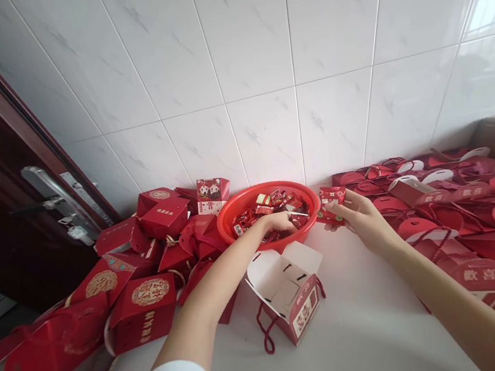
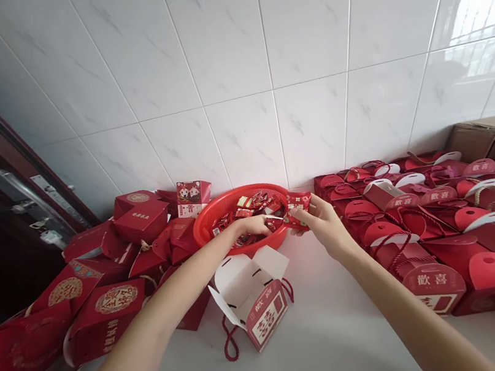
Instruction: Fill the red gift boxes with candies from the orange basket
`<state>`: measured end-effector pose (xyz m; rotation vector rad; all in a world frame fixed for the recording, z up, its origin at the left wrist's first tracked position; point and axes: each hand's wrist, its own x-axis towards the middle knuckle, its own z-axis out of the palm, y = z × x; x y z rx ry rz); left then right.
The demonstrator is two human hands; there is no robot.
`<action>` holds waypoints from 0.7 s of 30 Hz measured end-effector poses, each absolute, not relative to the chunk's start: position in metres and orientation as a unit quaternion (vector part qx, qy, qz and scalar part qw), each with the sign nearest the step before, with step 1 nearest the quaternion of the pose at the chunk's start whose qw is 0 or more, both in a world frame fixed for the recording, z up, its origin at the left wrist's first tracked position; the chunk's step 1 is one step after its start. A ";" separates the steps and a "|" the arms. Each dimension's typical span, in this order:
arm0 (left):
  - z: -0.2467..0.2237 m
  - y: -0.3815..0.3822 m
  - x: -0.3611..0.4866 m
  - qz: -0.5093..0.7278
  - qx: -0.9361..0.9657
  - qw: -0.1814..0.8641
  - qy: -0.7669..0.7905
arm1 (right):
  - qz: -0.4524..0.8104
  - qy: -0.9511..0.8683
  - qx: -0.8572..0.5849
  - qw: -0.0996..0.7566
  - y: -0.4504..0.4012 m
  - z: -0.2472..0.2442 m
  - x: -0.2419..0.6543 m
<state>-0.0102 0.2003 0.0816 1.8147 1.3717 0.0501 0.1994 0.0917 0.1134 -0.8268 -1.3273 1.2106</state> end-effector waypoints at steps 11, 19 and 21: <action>0.082 0.199 -0.009 0.039 0.721 0.415 0.554 | 0.498 -0.571 -0.355 0.547 0.091 0.115 0.202; 0.094 0.200 -0.022 0.150 0.658 0.483 0.558 | 0.500 -0.568 -0.358 0.547 0.089 0.118 0.204; 0.099 0.199 -0.029 0.188 0.633 0.504 0.557 | 0.496 -0.568 -0.364 0.546 0.089 0.118 0.205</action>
